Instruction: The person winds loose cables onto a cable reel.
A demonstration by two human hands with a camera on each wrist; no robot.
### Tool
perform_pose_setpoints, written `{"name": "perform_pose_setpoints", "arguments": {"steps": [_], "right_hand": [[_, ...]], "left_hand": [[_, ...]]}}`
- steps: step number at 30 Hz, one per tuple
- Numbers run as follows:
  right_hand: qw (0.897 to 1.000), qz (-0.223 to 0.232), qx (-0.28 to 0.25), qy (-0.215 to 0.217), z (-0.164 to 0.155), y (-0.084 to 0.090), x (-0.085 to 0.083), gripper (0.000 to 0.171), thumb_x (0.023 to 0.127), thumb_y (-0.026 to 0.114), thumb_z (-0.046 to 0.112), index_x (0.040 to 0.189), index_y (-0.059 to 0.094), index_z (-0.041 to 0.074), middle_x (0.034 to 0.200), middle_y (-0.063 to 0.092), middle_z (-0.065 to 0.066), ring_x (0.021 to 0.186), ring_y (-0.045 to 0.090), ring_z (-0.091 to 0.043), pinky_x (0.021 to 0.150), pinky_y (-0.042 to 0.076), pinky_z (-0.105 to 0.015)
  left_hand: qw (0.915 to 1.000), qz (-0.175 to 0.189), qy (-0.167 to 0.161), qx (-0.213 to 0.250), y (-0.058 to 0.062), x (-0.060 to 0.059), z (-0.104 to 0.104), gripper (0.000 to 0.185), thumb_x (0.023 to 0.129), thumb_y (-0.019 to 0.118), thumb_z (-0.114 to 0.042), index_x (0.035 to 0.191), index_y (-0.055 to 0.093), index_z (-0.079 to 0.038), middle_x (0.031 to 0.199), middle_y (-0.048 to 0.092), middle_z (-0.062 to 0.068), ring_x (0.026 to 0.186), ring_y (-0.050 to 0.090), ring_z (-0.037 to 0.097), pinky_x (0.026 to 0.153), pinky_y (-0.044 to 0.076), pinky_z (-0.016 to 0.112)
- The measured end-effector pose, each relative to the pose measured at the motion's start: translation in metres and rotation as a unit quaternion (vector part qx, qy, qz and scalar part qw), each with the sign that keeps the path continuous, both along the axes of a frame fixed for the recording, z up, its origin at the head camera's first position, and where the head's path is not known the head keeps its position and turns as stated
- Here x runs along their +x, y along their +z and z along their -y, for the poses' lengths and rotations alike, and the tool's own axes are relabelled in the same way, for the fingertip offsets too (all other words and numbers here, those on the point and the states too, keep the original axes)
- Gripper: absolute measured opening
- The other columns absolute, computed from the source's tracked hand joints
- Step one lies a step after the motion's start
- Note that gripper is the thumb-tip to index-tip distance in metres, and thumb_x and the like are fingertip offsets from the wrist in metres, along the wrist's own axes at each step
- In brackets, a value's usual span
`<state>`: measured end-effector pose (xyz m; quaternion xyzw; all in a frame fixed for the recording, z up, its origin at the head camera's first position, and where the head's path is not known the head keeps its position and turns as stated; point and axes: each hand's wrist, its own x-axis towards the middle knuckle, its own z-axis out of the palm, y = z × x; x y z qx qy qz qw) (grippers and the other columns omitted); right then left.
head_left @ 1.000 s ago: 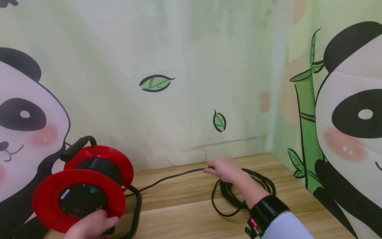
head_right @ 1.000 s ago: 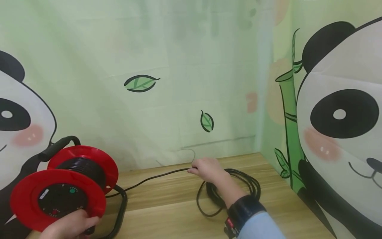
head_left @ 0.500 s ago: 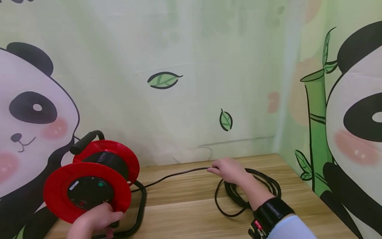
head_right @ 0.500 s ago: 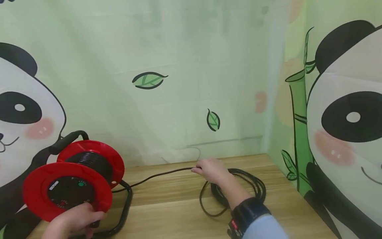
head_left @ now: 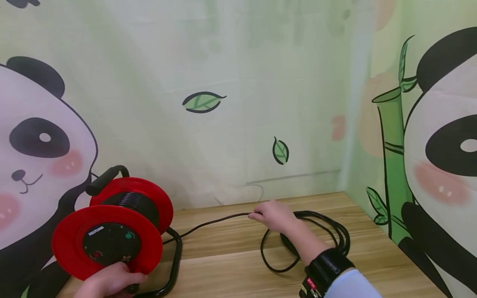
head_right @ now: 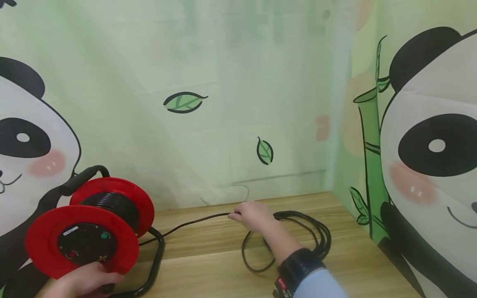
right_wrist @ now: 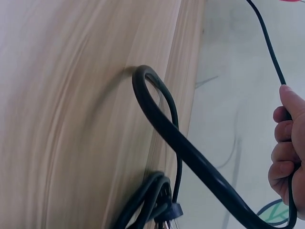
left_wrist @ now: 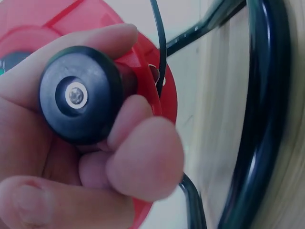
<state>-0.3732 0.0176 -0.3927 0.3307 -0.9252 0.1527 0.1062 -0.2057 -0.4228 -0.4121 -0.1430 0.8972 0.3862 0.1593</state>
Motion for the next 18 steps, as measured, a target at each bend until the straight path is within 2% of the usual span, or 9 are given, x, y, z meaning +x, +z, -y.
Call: {"name": "perform_pose_setpoints", "arguments": {"steps": [4,7,9,12,15,17,18], "right_hand": [[1.0,-0.005,0.001,0.013,0.012,-0.001,0.002,0.044,0.103,0.056,0.046,0.067,0.049,0.022,0.059,0.039,0.009,0.053,0.038,-0.007,0.053,0.033,-0.028],[1.0,-0.005,0.001,0.019,0.023,0.0,0.004,0.043,0.103,0.056,0.047,0.068,0.051,0.023,0.059,0.041,0.01,0.054,0.04,-0.007,0.053,0.034,-0.028],[1.0,0.0,0.001,0.019,0.03,0.001,0.006,0.043,0.103,0.056,0.047,0.068,0.051,0.022,0.059,0.041,0.009,0.053,0.04,-0.008,0.052,0.034,-0.028],[1.0,0.006,0.003,0.015,0.039,0.003,0.01,0.044,0.103,0.056,0.047,0.068,0.048,0.022,0.059,0.039,0.008,0.052,0.038,-0.008,0.052,0.032,-0.028],[1.0,0.004,0.004,0.015,0.048,0.004,0.013,0.043,0.103,0.056,0.047,0.069,0.049,0.022,0.059,0.039,0.008,0.052,0.038,-0.008,0.052,0.032,-0.028],[1.0,-0.001,0.006,0.016,0.053,0.005,0.014,0.043,0.103,0.055,0.047,0.069,0.05,0.022,0.059,0.04,0.008,0.052,0.039,-0.008,0.052,0.033,-0.028],[1.0,-0.002,0.006,0.016,0.056,0.006,0.015,0.042,0.103,0.055,0.048,0.07,0.051,0.022,0.059,0.042,0.009,0.052,0.04,-0.008,0.052,0.034,-0.028]], "left_hand": [[0.9964,-0.007,-0.048,0.069,-0.022,-0.008,0.04,0.035,0.093,0.072,-0.036,0.103,0.073,-0.002,0.079,0.068,0.005,0.074,0.061,0.023,0.074,0.046,0.035],[0.9857,-0.031,-0.095,0.135,-0.035,-0.012,0.068,0.038,0.094,0.072,-0.033,0.113,0.069,-0.001,0.095,0.071,0.011,0.086,0.061,0.028,0.078,0.045,0.039],[0.9779,-0.041,-0.113,0.171,-0.039,-0.012,0.078,0.034,0.095,0.07,-0.03,0.115,0.068,-0.002,0.101,0.071,0.012,0.092,0.06,0.029,0.08,0.045,0.04],[0.9643,-0.062,-0.134,0.22,-0.036,-0.007,0.084,0.024,0.1,0.064,-0.022,0.116,0.069,-0.004,0.104,0.071,0.011,0.095,0.061,0.029,0.084,0.046,0.04],[0.9538,-0.059,-0.134,0.262,-0.026,0.003,0.085,0.021,0.105,0.056,-0.016,0.115,0.073,-0.009,0.104,0.073,0.008,0.095,0.063,0.028,0.085,0.048,0.038],[0.9517,-0.055,-0.128,0.274,-0.018,0.011,0.085,0.025,0.107,0.051,-0.015,0.116,0.073,-0.008,0.105,0.073,0.008,0.096,0.063,0.027,0.086,0.047,0.038],[0.9558,-0.044,-0.115,0.267,-0.014,0.015,0.084,0.027,0.108,0.05,-0.017,0.115,0.074,-0.008,0.104,0.073,0.007,0.094,0.063,0.025,0.085,0.047,0.037]]}}
